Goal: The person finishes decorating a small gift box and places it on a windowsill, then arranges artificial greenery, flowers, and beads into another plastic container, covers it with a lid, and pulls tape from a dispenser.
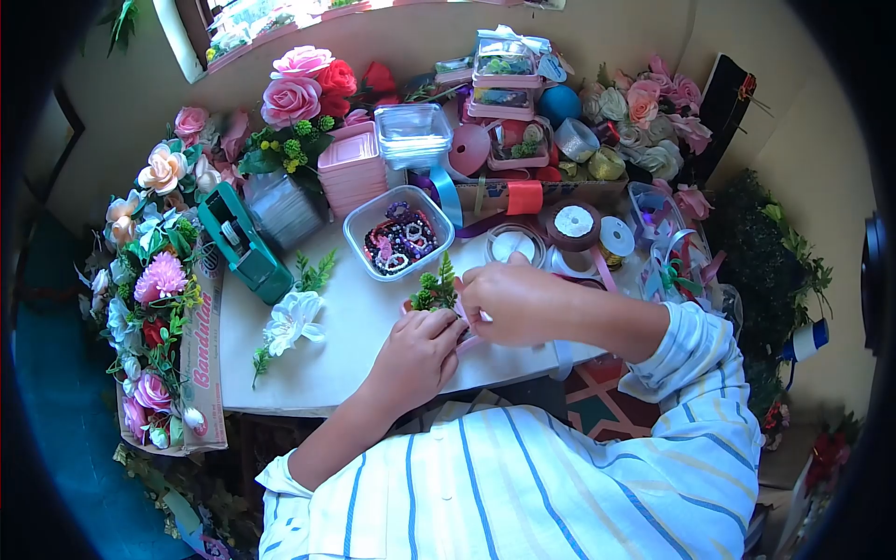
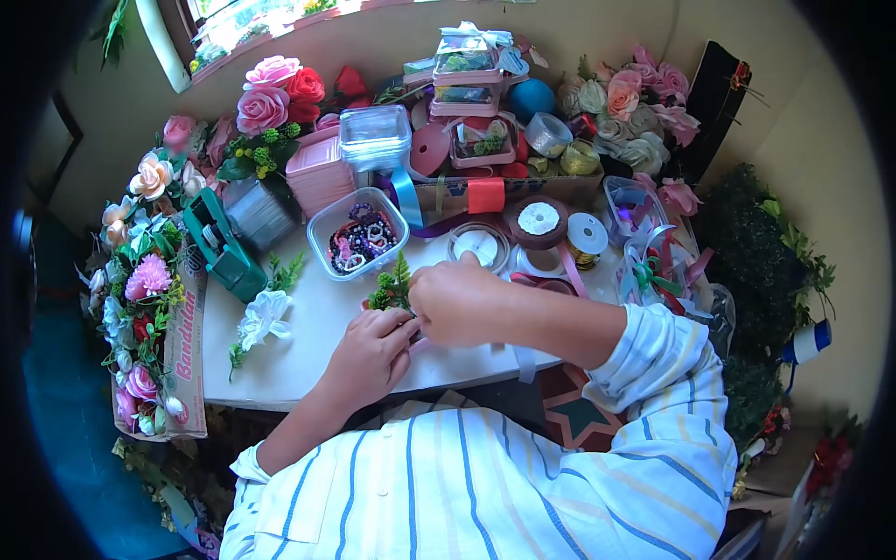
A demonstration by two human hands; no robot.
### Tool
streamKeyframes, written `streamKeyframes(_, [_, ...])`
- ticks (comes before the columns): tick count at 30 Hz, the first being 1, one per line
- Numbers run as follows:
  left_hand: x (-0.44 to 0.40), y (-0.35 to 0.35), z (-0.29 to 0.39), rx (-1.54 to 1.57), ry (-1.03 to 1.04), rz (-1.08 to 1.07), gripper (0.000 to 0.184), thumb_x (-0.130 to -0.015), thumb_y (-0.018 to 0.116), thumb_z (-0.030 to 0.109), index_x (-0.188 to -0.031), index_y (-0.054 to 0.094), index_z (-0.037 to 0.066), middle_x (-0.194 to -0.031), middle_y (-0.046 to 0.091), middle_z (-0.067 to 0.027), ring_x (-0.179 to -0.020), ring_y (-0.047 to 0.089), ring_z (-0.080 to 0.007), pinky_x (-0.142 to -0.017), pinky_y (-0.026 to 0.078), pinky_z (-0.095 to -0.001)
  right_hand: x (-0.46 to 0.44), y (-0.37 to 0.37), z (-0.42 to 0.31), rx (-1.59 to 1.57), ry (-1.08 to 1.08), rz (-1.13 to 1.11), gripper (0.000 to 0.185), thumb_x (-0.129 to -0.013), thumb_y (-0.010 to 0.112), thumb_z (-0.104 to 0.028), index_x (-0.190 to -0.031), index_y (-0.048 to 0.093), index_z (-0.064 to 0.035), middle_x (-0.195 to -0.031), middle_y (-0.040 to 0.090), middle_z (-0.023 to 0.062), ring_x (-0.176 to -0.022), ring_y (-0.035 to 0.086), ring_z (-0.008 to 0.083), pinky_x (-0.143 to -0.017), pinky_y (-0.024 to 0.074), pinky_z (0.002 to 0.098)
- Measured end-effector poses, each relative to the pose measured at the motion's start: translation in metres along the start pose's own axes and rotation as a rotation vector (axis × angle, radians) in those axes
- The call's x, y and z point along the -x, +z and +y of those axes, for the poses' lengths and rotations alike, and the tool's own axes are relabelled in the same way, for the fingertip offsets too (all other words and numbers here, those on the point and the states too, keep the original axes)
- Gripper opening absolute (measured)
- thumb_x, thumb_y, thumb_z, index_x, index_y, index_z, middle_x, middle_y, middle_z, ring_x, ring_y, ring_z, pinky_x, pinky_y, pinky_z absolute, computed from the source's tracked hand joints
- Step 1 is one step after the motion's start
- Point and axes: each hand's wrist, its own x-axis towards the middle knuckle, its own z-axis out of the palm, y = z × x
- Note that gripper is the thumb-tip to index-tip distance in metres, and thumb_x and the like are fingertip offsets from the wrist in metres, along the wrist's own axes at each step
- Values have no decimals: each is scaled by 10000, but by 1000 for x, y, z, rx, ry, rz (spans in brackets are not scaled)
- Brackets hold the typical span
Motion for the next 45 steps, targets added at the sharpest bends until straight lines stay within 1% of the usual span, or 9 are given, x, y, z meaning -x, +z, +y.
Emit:
streamKeyframes(10, [1, 1, 0, -35, 29, -19, 364, -850, 630, 139, -1194, 648, 21, -1172, 609, -116, -1083, 587, -273, -1004, 420, -408, 2, 6, 5, -4, -33, 118, 47, -814, 677, -112, -807, 709, -79, -970, 641, 56, -1009, 630, 242, -833, 386, 472])
streamKeyframes(25, [0, 1, 1, 72, 20, 106, 286, -798, 664, 52, -1082, 673, 22, -1078, 638, -120, -994, 616, -307, -920, 464, -423, -24, 21, 9, 152, 48, 8, 94, -787, 695, -152, -798, 729, -65, -976, 659, 75, -944, 655, 261, -816, 407, 483])
streamKeyframes(28, [0, 0, 0, 96, 15, 94, 277, -786, 666, 47, -1062, 666, 25, -1075, 638, -116, -994, 615, -308, -907, 465, -421, -25, 24, 11, 125, 60, -17, 107, -793, 689, -160, -822, 711, -59, -1008, 662, 81, -953, 656, 267, -838, 412, 502])
streamKeyframes(31, [1, 0, 0, 75, 49, 87, 290, -773, 672, 40, -1062, 665, 36, -1073, 639, -110, -993, 615, -303, -896, 465, -420, -24, 28, 17, 76, 76, 157, 120, -783, 702, -146, -857, 683, -54, -963, 674, 93, -908, 668, 285, -802, 457, 490])
streamKeyframes(33, [1, -1, 0, 67, 54, 78, 294, -769, 676, 35, -1063, 666, 44, -1075, 638, -106, -997, 615, -298, -897, 465, -419, -23, 18, 19, -131, 103, 24, 148, -762, 718, -116, -876, 653, -47, -878, 677, 104, -847, 675, 303, -737, 499, 449])
streamKeyframes(36, [1, -1, 0, 69, 55, 78, 282, -770, 679, 35, -1051, 673, 45, -1063, 641, -106, -992, 618, -295, -890, 469, -416, -23, 24, 22, -188, 92, 85, 154, -737, 728, -86, -857, 644, -36, -819, 676, 108, -799, 677, 312, -699, 521, 412])
streamKeyframes(40, [1, 0, -1, 57, 71, 89, 258, -781, 681, 38, -1039, 679, 45, -1044, 652, -103, -971, 626, -291, -882, 476, -412, -23, 21, 21, -254, 152, 20, 143, -738, 709, -58, -870, 658, -38, -889, 689, 106, -844, 673, 314, -726, 522, 406])
streamKeyframes(43, [2, 1, -1, 74, 61, 149, 221, -790, 689, 47, -1011, 685, 47, -1012, 666, -99, -940, 635, -288, -875, 482, -408, -15, 20, 29, -287, 83, 102, 155, -746, 701, -38, -899, 683, -47, -963, 693, 103, -948, 656, 310, -784, 512, 414])
streamKeyframes(45, [5, 1, -2, 110, 34, 172, 189, -796, 691, 49, -982, 660, 48, -1004, 676, -97, -925, 639, -295, -872, 486, -412, -4, 25, 29, -185, -316, 226, 186, -754, 721, -58, -938, 703, -61, -1011, 691, 90, -1026, 623, 284, -857, 477, 413])
